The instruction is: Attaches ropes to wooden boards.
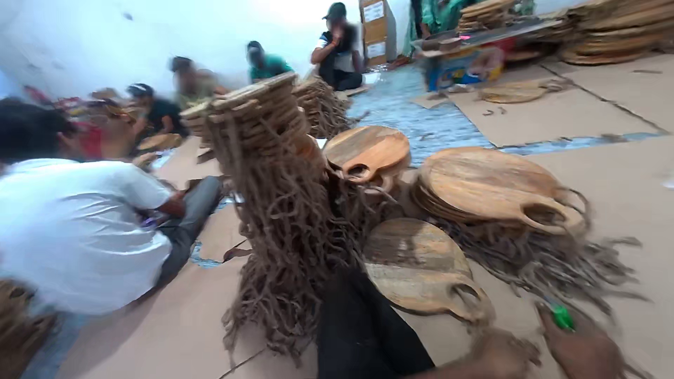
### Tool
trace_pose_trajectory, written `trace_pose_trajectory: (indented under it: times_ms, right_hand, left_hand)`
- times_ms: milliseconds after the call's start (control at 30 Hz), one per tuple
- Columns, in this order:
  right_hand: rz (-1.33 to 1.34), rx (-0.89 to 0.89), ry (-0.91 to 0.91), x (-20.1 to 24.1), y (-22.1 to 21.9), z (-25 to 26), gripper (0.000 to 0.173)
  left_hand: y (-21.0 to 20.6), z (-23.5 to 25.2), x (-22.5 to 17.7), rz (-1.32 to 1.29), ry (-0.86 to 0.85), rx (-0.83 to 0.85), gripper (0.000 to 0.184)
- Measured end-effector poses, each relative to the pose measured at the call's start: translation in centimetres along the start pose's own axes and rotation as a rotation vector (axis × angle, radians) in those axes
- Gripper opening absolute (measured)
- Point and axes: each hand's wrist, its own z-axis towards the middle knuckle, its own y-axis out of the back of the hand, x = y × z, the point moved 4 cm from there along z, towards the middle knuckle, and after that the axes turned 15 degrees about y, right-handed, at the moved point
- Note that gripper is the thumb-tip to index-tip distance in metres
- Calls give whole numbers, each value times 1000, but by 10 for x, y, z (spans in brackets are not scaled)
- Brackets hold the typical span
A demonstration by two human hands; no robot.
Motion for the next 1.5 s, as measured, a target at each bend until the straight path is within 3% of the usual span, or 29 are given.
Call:
trace_pose_trajectory:
  times_ms: [67,133,233,333,467,767,933,1300,1500]
  right_hand:
    - [129,-156,-18,15,16,-8,49]
    - [253,-189,-169,26,29,-18,47]
    - [537,58,-420,38,20,-39,49]
    - [770,309,-517,56,2,-69,44]
    - [898,461,-491,71,-17,-82,42]
    - [1078,334,-442,73,-12,-68,42]
    - [1061,226,-525,80,-14,-71,46]
    - [1058,190,-509,80,-17,-72,44]
    - [1138,167,-408,84,-14,-78,47]
  left_hand:
    - [37,-9,-10,54,23,2,45]
    - [66,-4,-19,35,26,-100,43]
    - [90,6,-32,142,-100,-338,43]
    - [95,2,-37,124,-305,-470,52]
    - [90,-6,-39,28,-457,-414,32]
    - [76,1,-27,96,-418,-202,23]
    - [63,2,-20,125,-457,-223,22]
    - [57,-1,-20,110,-510,-242,22]
    - [49,-4,-18,-150,-374,34,32]
